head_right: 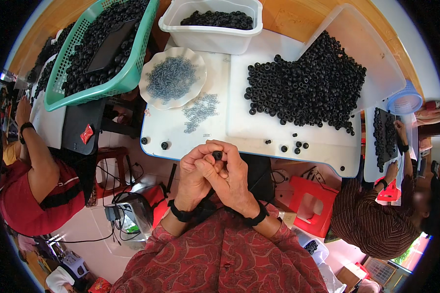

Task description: Sorting and inspecting small black rubber rings at a workshop table.

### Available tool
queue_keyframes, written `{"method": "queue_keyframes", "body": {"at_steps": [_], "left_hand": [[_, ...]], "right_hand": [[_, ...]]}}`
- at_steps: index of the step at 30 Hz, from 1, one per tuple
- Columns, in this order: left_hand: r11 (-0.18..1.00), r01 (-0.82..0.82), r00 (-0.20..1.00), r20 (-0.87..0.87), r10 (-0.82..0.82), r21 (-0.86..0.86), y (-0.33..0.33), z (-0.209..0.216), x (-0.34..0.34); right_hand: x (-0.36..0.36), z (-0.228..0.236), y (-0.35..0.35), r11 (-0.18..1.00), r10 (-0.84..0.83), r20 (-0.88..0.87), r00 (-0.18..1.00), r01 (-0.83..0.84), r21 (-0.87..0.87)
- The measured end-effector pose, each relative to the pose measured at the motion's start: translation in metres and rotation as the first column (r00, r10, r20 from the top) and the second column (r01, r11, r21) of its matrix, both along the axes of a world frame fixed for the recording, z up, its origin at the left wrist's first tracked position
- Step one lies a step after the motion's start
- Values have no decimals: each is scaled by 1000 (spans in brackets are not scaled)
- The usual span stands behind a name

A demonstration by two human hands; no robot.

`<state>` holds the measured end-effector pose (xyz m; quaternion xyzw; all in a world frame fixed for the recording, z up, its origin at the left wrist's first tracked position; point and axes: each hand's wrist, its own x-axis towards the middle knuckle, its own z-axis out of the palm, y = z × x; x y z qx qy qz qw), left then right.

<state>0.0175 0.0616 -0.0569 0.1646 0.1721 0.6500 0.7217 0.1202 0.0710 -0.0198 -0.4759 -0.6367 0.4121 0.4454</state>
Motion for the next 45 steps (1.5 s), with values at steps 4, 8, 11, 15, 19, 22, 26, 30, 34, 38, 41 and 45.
{"method": "queue_keyframes", "body": {"at_steps": [4,8,11,15,19,22,26,30,34,38,41,45], "left_hand": [[1000,-13,1000,-25,13,-19,1,1,3],[999,-17,999,-41,15,-40,5,3,4],[1000,-24,1000,11,24,-12,6,4,3],[1000,-9,997,-71,7,-24,5,8,0],[1000,-7,995,-101,9,20,4,9,-3],[999,-45,988,-149,42,-15,-1,-3,-3],[1000,-20,987,-162,17,-16,-3,-16,-7],[999,15,982,-186,-8,32,-7,-17,-10],[998,56,983,-177,-51,25,-8,-5,-9],[991,122,981,-156,-113,46,-10,-3,-10],[986,163,974,-161,-159,16,-13,-4,-9],[980,193,976,-108,-187,52,-16,0,-7]], "right_hand": [[0,-3,0,1000,-22,-25,999,22,-11],[-1,-5,2,999,-42,-52,998,41,-29],[0,-2,1,996,-26,-22,999,24,-82],[-1,0,2,1000,22,-68,997,-23,-14],[1,5,0,997,41,-102,994,-47,-60],[4,2,-2,994,42,-108,993,-53,-101],[12,-9,-2,998,63,-177,982,-67,-14],[20,-5,-7,971,107,-373,922,-177,-159],[28,4,-12,943,102,-495,863,-242,-228],[34,0,-13,957,145,-521,841,-254,-144],[39,-5,-14,956,141,-539,830,-255,-142],[46,-8,-15,934,161,-588,793,-315,-168]]}}
